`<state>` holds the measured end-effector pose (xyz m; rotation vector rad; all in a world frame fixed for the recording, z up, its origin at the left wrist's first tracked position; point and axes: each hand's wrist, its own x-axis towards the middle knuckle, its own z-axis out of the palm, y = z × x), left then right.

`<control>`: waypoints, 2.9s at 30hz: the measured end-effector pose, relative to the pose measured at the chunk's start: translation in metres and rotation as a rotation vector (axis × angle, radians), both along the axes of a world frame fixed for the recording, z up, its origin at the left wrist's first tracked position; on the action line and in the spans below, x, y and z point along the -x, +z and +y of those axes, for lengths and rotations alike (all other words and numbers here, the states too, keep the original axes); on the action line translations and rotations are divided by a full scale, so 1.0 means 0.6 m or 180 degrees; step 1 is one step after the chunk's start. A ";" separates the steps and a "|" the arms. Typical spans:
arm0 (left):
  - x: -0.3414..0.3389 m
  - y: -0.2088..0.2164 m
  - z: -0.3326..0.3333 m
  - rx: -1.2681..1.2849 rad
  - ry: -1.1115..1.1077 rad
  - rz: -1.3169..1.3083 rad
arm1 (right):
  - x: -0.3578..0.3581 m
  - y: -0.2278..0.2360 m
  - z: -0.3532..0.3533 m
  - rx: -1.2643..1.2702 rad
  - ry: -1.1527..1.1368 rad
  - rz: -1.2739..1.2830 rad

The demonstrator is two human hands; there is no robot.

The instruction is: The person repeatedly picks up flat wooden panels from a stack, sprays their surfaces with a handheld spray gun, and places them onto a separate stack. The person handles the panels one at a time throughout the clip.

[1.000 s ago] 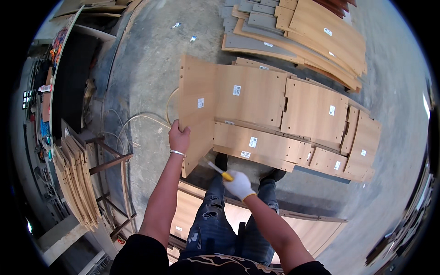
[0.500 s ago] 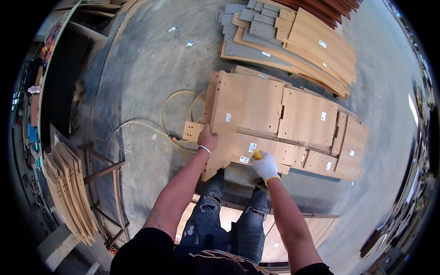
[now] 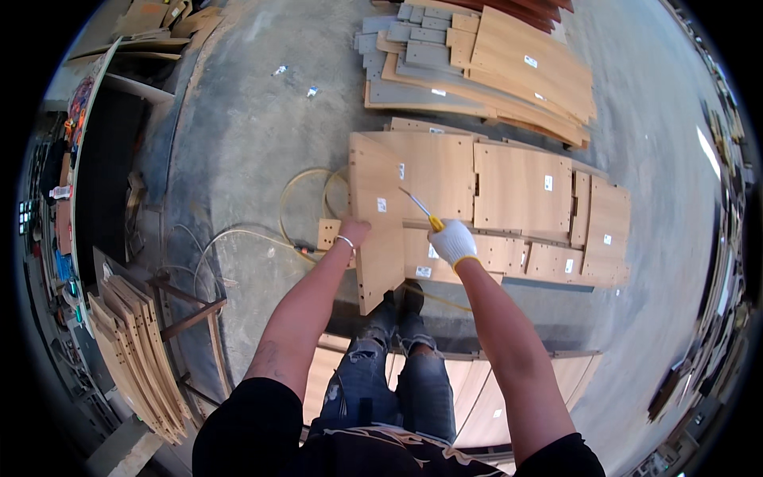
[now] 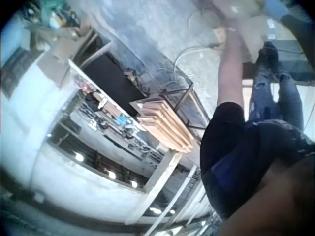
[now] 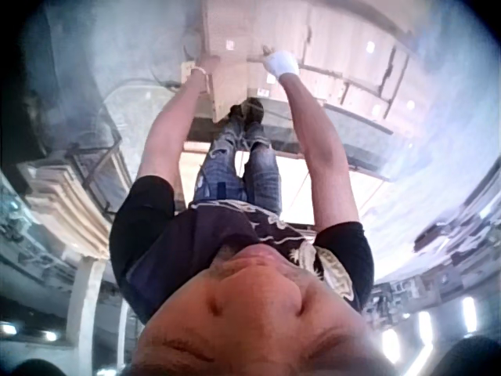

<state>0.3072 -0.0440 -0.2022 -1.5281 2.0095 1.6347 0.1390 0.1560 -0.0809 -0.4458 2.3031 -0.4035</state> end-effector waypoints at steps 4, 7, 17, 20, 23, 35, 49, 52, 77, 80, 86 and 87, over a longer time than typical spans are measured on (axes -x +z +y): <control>-0.075 0.025 -0.008 -0.0958 0.1741 0.0562 | -0.120 0.022 0.168 -0.0476 0.0643 -0.0549; -0.116 0.067 -0.033 -0.0977 0.2746 0.0671 | -0.184 0.133 0.212 -0.0425 0.0998 -0.0724; -0.118 0.228 -0.034 -0.1222 0.4878 0.1391 | -0.248 0.222 0.140 0.0153 0.0193 -0.0093; -0.128 0.280 -0.029 -0.1328 0.5161 0.1759 | -0.238 0.219 0.134 0.0082 -0.0042 0.0264; -0.208 0.313 -0.061 -0.1760 0.5530 0.2076 | -0.280 0.307 0.116 0.0551 0.1034 0.0061; -0.360 0.415 -0.032 -0.2072 0.5644 0.1720 | -0.306 0.249 0.104 0.1046 0.1886 -0.0306; -0.445 0.427 0.091 -0.0883 0.5375 0.2467 | -0.212 0.363 0.142 0.0479 0.2188 -0.0005; -0.463 0.439 0.102 -0.0575 0.5084 0.2563 | -0.217 0.405 0.079 0.0168 0.2262 -0.0024; -0.962 0.651 -0.225 0.1325 0.5081 0.5481 | -0.562 0.432 -0.409 0.1188 0.1722 -0.0967; -1.046 0.660 -0.261 0.1705 0.5662 0.5346 | -0.541 0.413 -0.418 0.0971 0.1443 -0.0900; -1.228 0.624 -0.331 0.1642 0.7099 0.4795 | -0.493 0.345 -0.393 0.0822 0.0912 -0.0887; -1.244 0.620 -0.333 0.1676 0.7192 0.4663 | -0.501 0.351 -0.387 0.0765 0.0855 -0.0864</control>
